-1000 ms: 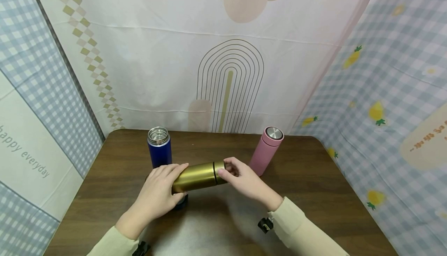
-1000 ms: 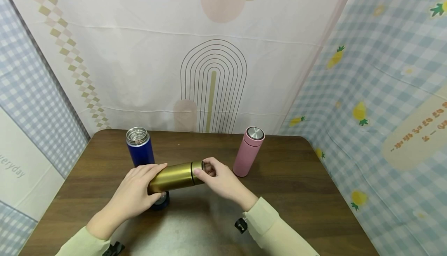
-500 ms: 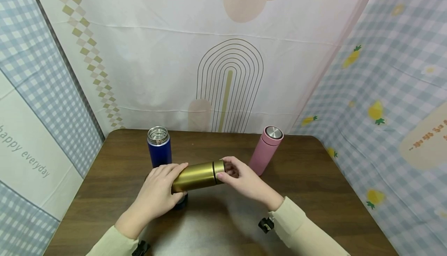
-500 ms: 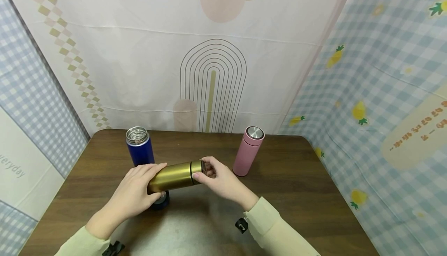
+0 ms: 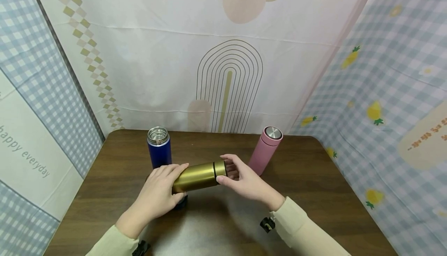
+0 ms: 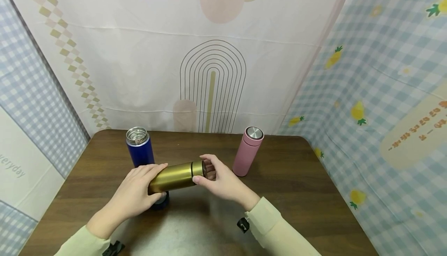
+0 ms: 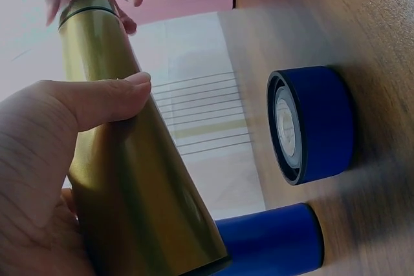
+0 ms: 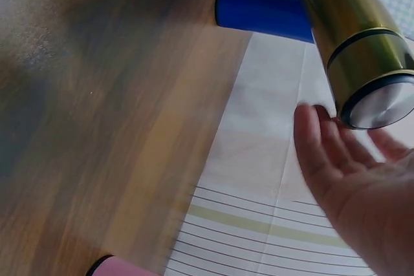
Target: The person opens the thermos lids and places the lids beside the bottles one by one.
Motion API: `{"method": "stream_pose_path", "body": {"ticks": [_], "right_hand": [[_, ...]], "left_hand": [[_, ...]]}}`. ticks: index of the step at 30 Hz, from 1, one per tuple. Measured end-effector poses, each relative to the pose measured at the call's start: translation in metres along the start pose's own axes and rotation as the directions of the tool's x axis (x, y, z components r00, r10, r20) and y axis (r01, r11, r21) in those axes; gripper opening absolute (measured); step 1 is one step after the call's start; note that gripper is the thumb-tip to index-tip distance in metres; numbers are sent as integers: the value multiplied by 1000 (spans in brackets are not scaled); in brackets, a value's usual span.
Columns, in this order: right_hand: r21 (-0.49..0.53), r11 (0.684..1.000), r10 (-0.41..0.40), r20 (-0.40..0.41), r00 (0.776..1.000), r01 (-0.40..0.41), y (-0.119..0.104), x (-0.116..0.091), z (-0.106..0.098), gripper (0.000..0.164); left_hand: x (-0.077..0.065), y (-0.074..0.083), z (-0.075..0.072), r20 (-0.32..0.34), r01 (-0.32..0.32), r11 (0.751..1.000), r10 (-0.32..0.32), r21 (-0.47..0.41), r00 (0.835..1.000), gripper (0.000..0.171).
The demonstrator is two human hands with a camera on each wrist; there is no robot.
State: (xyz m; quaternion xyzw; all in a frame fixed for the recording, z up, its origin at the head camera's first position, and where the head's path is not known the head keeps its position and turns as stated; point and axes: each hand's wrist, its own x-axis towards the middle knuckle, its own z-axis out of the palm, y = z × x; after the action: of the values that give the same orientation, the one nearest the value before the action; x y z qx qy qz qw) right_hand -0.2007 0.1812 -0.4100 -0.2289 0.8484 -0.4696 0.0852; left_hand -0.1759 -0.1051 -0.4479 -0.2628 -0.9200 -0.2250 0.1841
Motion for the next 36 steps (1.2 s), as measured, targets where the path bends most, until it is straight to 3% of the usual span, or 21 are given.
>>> {"method": "stream_pose_path", "body": {"ticks": [6,16,30,36], "right_hand": [[-100,992,63,-75,995,-71,-1,3,1,49],[-144,978,147,-52,988,-153,-4,3,2,52],[-87,992,90,-53,995,-94,1,4,3,52],[-32,999,8,-26,1000,-9,4,4,3,52]], "left_hand": [[-1,1,-2,6,2,1000,-2,9,1000,83],[-1,1,-2,10,-4,1000,4,9,1000,82],[0,-1,-3,-4,-3,1000,3,10,1000,82],[0,-2,-2,-7,2,1000,-1,2,1000,83]]}}
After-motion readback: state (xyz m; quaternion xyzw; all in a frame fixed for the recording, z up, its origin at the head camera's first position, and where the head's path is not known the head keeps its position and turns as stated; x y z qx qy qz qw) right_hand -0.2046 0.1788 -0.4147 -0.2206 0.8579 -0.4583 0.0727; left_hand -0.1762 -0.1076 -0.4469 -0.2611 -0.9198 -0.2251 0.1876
